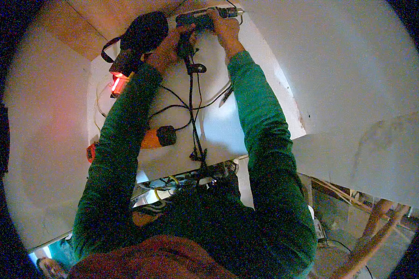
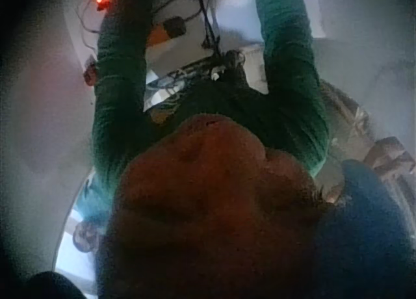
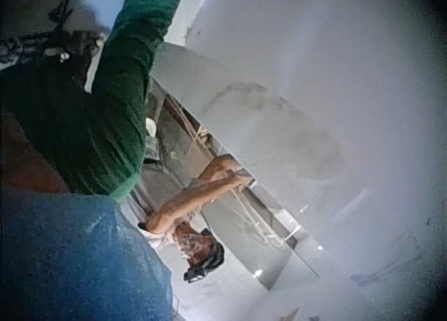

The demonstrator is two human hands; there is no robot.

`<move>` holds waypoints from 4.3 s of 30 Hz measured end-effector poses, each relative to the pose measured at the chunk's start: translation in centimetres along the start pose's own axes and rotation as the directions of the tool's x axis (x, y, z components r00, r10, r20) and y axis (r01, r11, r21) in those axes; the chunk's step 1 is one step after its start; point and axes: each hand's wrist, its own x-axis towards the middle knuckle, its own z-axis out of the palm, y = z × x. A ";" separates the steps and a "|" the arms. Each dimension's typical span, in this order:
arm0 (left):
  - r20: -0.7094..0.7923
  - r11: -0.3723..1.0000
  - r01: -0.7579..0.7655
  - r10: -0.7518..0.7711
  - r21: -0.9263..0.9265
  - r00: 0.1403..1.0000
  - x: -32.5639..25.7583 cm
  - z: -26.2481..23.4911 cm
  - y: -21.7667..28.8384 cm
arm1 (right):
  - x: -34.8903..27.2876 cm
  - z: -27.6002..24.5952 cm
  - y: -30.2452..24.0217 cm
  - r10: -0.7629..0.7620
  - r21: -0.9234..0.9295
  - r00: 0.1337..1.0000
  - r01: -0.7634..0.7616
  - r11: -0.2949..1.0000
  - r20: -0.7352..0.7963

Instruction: The person uses a corded electric drill to make holes in a white wall or cabinet surface. They repeatedly position the drill, operate it, and adjust the drill bit. Other workers are visible in the background.

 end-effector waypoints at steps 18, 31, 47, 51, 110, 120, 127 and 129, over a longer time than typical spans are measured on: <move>-0.014 0.996 -0.065 0.066 0.055 0.998 -0.6 0.3 -0.1 | -1.9 0.2 -4.2 0.149 -0.040 0.982 -0.155 0.987 -0.116; -0.022 0.993 -0.036 0.039 0.108 0.999 -1.4 0.9 0.2 | -1.8 0.4 -3.7 0.153 0.084 0.977 -0.142 0.986 -0.149; -0.109 0.997 0.013 -0.004 0.077 0.994 -3.8 3.3 1.4 | -2.0 0.4 -4.3 0.189 0.145 0.977 -0.173 0.974 -0.100; -0.145 0.998 0.039 -0.031 0.053 0.989 -4.4 3.9 1.6 | -1.6 0.1 -3.7 0.166 0.153 0.982 -0.152 0.977 -0.085; -0.172 0.993 0.039 -0.019 0.110 0.985 -5.2 5.2 1.9 | -2.2 0.4 -3.1 0.069 0.452 0.997 -0.041 0.891 -0.045; -0.156 0.992 0.032 -0.013 0.121 0.988 -4.5 4.2 1.5 | -2.4 0.9 -3.4 0.002 0.548 0.999 0.023 0.836 -0.044; -0.209 0.990 0.073 -0.047 0.121 0.977 -5.1 5.6 2.1 | -2.0 0.3 -3.1 0.132 0.390 0.989 -0.097 0.916 -0.063; -0.227 0.989 0.077 -0.047 0.125 0.973 -5.2 5.5 2.2 | -2.7 0.4 -3.9 0.131 0.366 0.989 -0.099 0.925 -0.064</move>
